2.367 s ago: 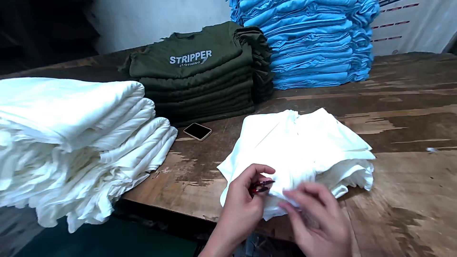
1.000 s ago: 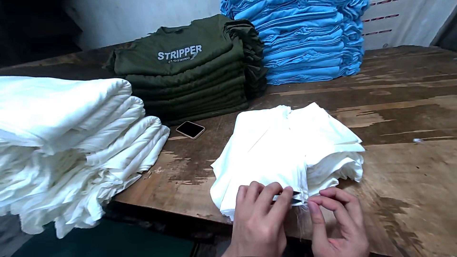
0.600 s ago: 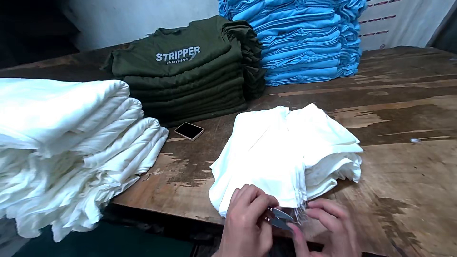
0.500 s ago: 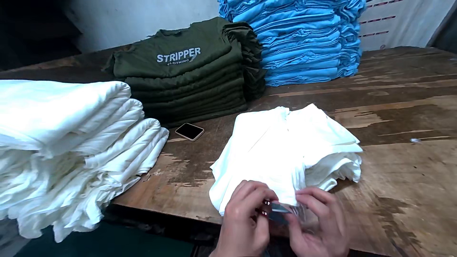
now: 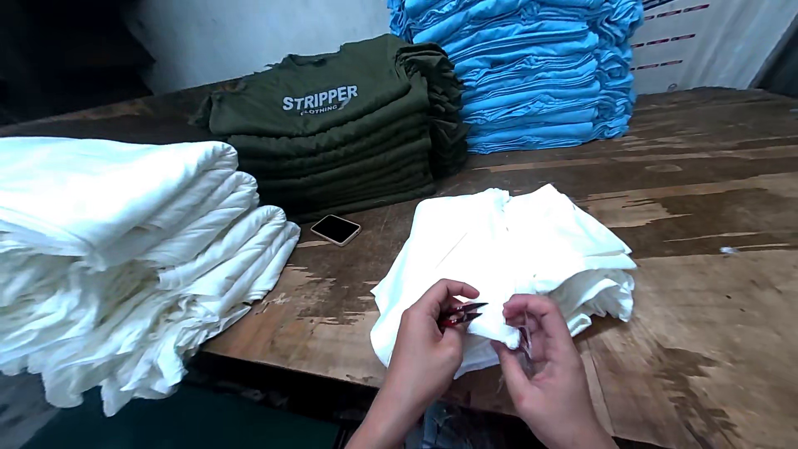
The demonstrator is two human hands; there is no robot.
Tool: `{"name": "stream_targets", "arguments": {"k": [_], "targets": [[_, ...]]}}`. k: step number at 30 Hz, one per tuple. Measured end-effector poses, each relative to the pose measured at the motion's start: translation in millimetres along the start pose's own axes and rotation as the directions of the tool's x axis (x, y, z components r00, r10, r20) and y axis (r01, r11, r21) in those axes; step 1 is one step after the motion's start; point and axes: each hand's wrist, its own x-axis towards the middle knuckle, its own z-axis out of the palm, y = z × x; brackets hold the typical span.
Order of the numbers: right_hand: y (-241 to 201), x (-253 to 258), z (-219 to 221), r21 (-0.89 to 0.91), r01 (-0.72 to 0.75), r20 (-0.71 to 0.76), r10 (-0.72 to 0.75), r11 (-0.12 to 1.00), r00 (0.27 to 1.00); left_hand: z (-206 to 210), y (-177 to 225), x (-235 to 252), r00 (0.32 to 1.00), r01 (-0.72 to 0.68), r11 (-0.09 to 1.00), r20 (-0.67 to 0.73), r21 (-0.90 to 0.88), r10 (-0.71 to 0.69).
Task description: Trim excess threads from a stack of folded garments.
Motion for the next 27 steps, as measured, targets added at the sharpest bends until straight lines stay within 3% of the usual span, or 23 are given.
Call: {"name": "stream_targets", "arguments": {"k": [3,6,9,11,13,16,18,19,23,27], "targets": [[-5,-7,-12,-0.327,0.149,-0.031,-0.168,0.933,0.985,0,-1,-5,1.0,-0.021,1.0,-0.003,-0.001,0.021],[-14,-24,-36,-0.593,0.268,-0.005,-0.336,0.76,0.942,-6,-4,-22,0.973,-0.224,0.967,-0.025,0.121,0.229],[-20,-37,-42,-0.566,0.266,0.0,-0.323,0.78,0.946,-3,-7,-37,0.845,-0.469,0.795,-0.066,0.384,0.53],[-20,-42,-39,-0.541,0.271,-0.001,-0.323,0.796,0.946,3,-11,-39,0.709,-0.581,0.589,-0.006,0.562,0.705],[-19,-43,-36,-0.515,0.28,-0.001,-0.328,0.81,0.945,7,-17,-35,0.593,-0.648,0.414,0.082,0.64,0.801],[-17,-43,-34,-0.498,0.271,-0.008,-0.317,0.824,0.948,10,-26,-28,0.514,-0.684,0.312,0.132,0.659,0.848],[-16,-40,-35,-0.535,0.231,-0.028,-0.29,0.813,0.957,11,-26,-26,0.525,-0.675,0.337,0.107,0.656,0.844],[-15,-38,-35,-0.576,0.194,-0.037,-0.263,0.794,0.964,11,-25,-26,0.562,-0.654,0.389,0.073,0.648,0.824],[5,-26,-35,-0.594,0.13,-0.051,-0.199,0.794,0.979,6,-23,-20,0.781,-0.538,0.644,0.033,0.544,0.624],[7,-24,-44,-0.422,0.116,-0.097,-0.172,0.899,0.98,-20,-21,-20,0.812,-0.527,0.707,0.033,0.471,0.583]]}}
